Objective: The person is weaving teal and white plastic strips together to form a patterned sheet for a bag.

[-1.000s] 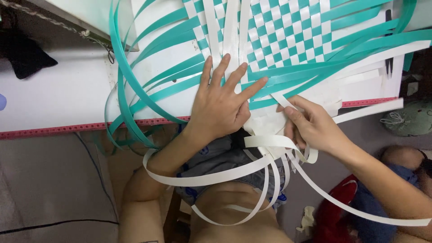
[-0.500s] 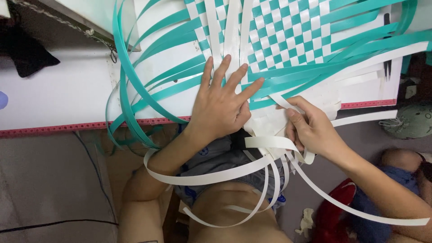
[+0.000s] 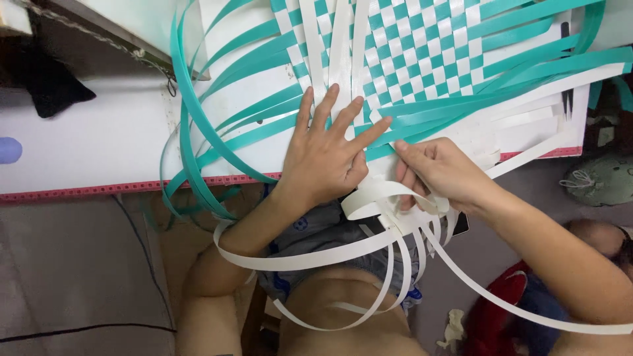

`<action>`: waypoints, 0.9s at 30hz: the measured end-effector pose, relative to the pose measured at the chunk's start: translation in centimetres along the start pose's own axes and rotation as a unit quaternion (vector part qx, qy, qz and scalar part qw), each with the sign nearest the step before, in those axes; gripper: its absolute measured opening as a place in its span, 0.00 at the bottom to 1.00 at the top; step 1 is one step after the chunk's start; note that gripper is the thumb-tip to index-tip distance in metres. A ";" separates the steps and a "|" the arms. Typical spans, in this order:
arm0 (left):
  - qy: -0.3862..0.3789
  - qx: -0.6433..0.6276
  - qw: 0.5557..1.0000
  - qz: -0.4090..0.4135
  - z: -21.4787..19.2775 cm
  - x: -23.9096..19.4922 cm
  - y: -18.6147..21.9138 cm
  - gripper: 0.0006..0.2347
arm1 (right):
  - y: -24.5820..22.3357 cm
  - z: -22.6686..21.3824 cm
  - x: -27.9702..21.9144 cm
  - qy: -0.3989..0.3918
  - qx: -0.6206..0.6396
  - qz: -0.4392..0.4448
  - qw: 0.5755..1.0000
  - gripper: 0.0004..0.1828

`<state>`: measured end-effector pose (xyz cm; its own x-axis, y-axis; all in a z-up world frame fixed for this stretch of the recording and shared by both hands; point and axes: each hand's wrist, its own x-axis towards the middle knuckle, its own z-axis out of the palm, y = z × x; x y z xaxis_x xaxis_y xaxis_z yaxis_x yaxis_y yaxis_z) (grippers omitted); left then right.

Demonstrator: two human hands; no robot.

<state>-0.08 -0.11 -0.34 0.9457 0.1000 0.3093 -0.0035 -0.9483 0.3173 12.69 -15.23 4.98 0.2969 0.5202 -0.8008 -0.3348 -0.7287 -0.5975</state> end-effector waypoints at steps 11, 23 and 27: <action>0.020 -0.012 1.000 -0.010 0.1 0.0 0.0 0.19 | 0.4 -2.7 -4.1 0.131 -0.323 -0.015 0.937 0.10; -0.013 0.011 1.000 0.006 0.1 -0.4 -0.1 0.22 | -0.6 -0.7 0.5 0.119 -0.259 -0.095 0.954 0.20; -0.001 -0.002 1.000 0.005 -0.1 -0.2 -0.1 0.18 | -1.1 0.0 1.4 0.117 -0.308 -0.107 0.938 0.22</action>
<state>-0.33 0.02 -0.32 0.9465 0.0903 0.3097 -0.0134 -0.9481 0.3176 13.53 -13.69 4.54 0.5110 0.6246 -0.5906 0.3137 -0.7751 -0.5484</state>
